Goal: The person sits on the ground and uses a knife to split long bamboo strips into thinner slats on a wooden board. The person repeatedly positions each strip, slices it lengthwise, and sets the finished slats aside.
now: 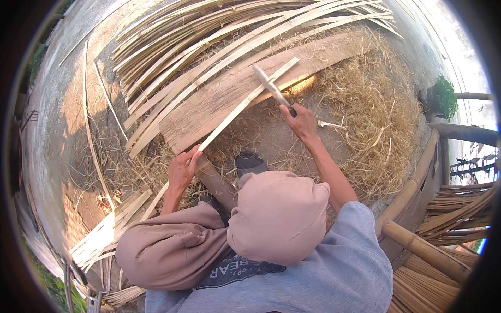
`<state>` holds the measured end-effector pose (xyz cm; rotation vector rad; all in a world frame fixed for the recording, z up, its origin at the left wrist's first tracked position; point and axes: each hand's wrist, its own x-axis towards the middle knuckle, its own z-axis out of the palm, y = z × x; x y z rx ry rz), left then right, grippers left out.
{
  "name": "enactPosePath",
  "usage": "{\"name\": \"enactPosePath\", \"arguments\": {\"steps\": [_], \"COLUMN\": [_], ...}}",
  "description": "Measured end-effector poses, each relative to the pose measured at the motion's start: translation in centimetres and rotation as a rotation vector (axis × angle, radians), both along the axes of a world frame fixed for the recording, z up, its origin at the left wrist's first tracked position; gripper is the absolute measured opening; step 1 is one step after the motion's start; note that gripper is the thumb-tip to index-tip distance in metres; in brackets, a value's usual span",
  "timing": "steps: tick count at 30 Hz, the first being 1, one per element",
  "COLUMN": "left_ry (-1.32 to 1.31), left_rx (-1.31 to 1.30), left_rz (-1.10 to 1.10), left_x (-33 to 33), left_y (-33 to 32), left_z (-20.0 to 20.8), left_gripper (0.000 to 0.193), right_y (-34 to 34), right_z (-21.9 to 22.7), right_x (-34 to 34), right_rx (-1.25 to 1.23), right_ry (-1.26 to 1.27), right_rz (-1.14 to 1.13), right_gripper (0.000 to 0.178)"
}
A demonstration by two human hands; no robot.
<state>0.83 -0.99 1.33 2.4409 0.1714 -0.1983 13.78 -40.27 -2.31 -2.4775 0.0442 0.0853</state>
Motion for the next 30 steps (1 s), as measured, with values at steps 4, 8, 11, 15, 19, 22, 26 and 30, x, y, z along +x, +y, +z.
{"name": "enactPosePath", "arguments": {"steps": [4, 8, 11, 15, 19, 22, 26, 30], "left_ry": [0.047, 0.004, -0.030, 0.051, 0.041, 0.070, 0.122, 0.193], "left_rx": [0.023, -0.048, -0.022, -0.028, 0.040, 0.069, -0.057, 0.101], "left_rz": [0.014, -0.007, -0.015, 0.038, 0.013, -0.011, -0.052, -0.072], "left_x": [0.5, -0.5, -1.6, -1.5, -2.2, -2.1, -3.9, -3.4], "left_y": [-0.3, 1.5, 1.5, 1.9, 1.8, 2.0, 2.6, 2.0], "left_z": [0.4, -0.2, 0.5, 0.8, 1.8, 2.2, -0.4, -0.9], "left_gripper": [0.035, 0.035, 0.034, 0.033, 0.034, 0.038, 0.040, 0.038], "right_y": [0.0, 0.1, -5.1, -3.4, -5.5, -9.2, -1.3, 2.7], "right_z": [1.2, 0.0, 1.4, -0.1, -1.1, 0.0, 1.5, 0.7], "right_x": [2.0, 0.0, 5.2, 5.2, 5.3, 6.7, 3.0, -3.0], "right_rx": [0.037, -0.091, -0.118, -0.023, -0.077, 0.104, 0.060, -0.041], "right_ry": [-0.004, -0.165, 0.049, -0.025, -0.117, 0.006, 0.095, -0.157], "right_rz": [-0.043, 0.193, -0.171, -0.040, -0.079, -0.434, -0.019, 0.355], "right_gripper": [0.062, 0.063, 0.061, 0.063, 0.068, 0.070, 0.067, 0.065]}}
